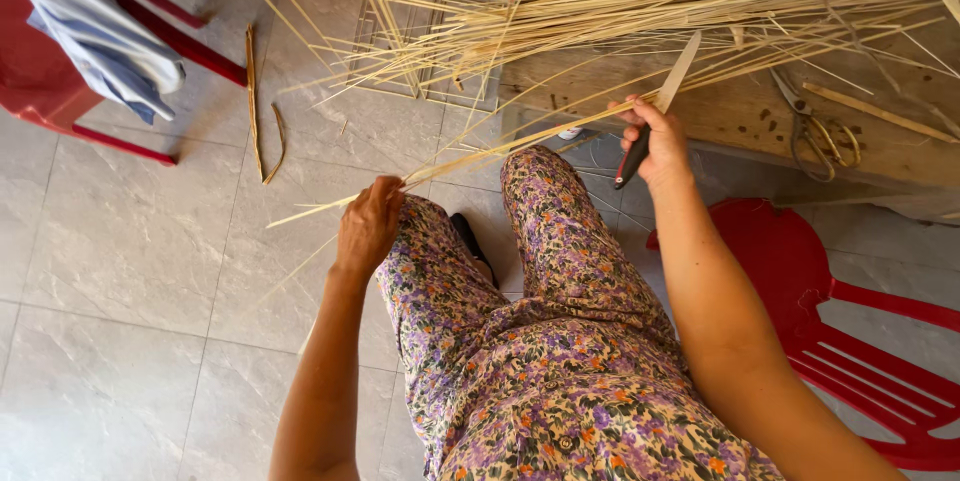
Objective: The person sits on a low stool and uses a knife to split long bamboo strips into thinner strands. They hold the strips against their legs and scrape the blade along the length to separate the fibers. The person occasionally stands to move a cloth and a stool before resuming the splitting task.
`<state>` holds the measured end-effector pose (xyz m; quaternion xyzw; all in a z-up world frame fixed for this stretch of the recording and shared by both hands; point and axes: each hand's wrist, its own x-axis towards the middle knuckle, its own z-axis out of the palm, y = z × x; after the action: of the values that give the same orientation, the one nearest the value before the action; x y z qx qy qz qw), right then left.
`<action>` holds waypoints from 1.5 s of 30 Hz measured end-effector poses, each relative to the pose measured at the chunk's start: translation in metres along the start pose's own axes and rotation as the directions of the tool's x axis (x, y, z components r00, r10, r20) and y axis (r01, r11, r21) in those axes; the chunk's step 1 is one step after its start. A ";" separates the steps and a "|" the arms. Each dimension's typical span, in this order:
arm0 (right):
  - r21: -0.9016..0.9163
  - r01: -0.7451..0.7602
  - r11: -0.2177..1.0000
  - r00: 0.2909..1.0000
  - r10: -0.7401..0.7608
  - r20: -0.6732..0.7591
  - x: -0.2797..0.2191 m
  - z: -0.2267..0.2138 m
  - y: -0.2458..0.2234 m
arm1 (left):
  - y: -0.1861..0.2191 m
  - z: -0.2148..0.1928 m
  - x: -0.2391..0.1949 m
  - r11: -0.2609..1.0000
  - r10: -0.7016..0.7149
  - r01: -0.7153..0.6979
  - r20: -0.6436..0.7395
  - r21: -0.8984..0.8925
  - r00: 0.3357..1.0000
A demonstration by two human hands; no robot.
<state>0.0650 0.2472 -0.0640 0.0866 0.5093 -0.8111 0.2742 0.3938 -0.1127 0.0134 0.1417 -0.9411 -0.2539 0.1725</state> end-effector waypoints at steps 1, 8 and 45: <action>0.037 0.008 0.999 1.000 -0.008 0.014 -0.004 0.005 0.000 | 0.005 -0.005 0.000 0.999 0.018 -0.018 0.007 0.036 1.000; 0.248 -0.014 0.969 0.978 -0.038 0.204 -0.032 0.038 -0.001 | 0.041 -0.037 -0.012 0.989 0.090 -0.093 0.030 0.116 0.996; 0.377 -0.099 0.921 0.973 0.011 0.230 -0.028 0.065 0.034 | 0.061 0.188 0.361 0.976 0.123 -0.135 0.079 0.169 0.989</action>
<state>0.1152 0.1895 -0.0488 0.0616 0.3030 -0.8920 0.3299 -0.0171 -0.1096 -0.0160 0.0859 -0.9722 -0.1638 0.1433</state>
